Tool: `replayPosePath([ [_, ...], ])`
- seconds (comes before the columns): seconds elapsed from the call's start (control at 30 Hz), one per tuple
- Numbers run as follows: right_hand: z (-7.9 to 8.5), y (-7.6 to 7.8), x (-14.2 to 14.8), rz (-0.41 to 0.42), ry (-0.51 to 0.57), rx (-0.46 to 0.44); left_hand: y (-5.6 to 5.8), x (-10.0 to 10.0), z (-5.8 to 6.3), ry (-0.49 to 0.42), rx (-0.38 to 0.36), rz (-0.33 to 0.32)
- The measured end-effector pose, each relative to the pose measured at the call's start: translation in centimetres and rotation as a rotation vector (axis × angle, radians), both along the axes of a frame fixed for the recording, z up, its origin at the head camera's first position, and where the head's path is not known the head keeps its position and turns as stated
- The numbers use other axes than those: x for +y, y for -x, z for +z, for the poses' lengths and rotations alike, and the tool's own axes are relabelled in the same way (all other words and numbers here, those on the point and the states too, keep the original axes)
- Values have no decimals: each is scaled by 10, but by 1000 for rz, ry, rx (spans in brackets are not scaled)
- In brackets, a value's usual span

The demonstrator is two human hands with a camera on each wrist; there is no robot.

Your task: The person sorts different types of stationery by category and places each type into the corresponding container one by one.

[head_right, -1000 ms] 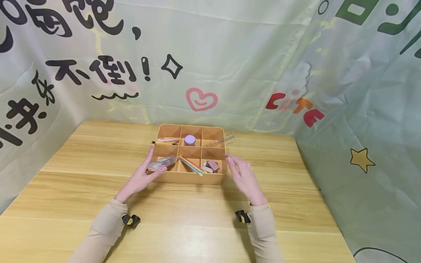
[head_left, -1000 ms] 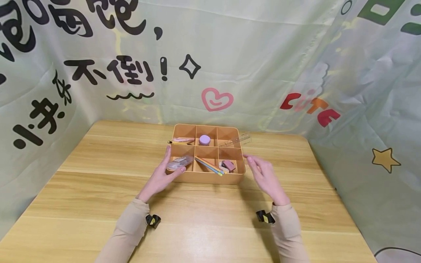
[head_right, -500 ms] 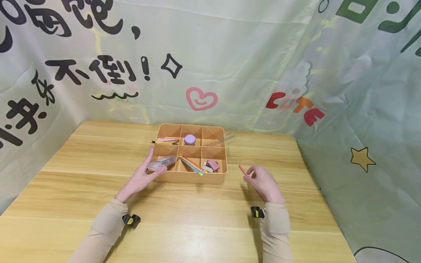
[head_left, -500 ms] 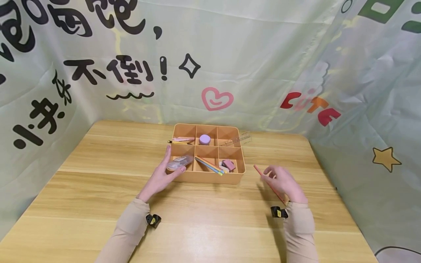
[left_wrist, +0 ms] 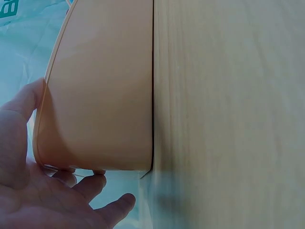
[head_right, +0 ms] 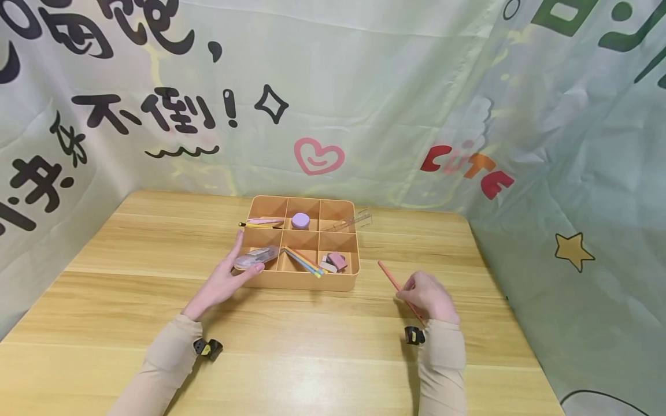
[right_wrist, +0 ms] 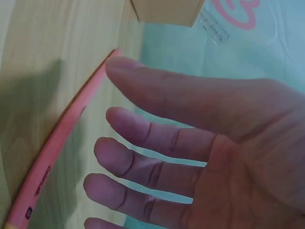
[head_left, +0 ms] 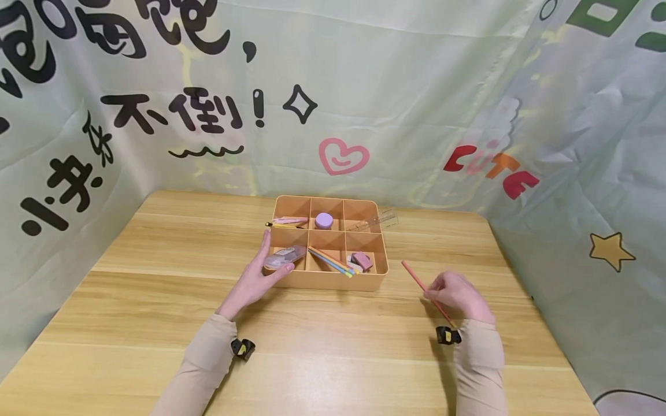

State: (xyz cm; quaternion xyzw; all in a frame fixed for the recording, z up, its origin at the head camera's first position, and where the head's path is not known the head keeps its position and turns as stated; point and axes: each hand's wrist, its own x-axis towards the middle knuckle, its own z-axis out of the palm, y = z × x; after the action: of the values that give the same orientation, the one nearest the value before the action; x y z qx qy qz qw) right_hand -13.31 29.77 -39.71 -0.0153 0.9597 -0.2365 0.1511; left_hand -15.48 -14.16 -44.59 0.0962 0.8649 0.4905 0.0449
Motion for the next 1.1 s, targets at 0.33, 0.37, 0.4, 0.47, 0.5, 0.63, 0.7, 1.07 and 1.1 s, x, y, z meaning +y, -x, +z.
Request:
replayPosePath([
  [0.33,-4,-2,15,-38,14,-45,0,0,0,-11,-1,-5],
  [0.37,-4,-2,16,-37,15,-49,0,0,0,-11,0,-3],
  [0.4,-4,-2,16,-34,10,-53,0,0,0,-10,1,-3],
  [0.47,-4,-1,16,-31,8,-66,0,-1,0,-8,4,-3],
  [0.5,-5,-1,16,-30,6,-72,0,-1,0,-8,3,-2],
  [0.63,-7,-1,16,-27,3,-79,0,-1,0,-4,1,0],
  [0.7,-8,-1,16,-26,5,-75,0,-1,0,-5,0,1],
  [1.07,-12,-1,16,-27,12,-83,1,-1,-1,-1,7,1],
  [1.1,-13,0,15,-29,15,-85,1,-1,-1,-1,8,1],
])
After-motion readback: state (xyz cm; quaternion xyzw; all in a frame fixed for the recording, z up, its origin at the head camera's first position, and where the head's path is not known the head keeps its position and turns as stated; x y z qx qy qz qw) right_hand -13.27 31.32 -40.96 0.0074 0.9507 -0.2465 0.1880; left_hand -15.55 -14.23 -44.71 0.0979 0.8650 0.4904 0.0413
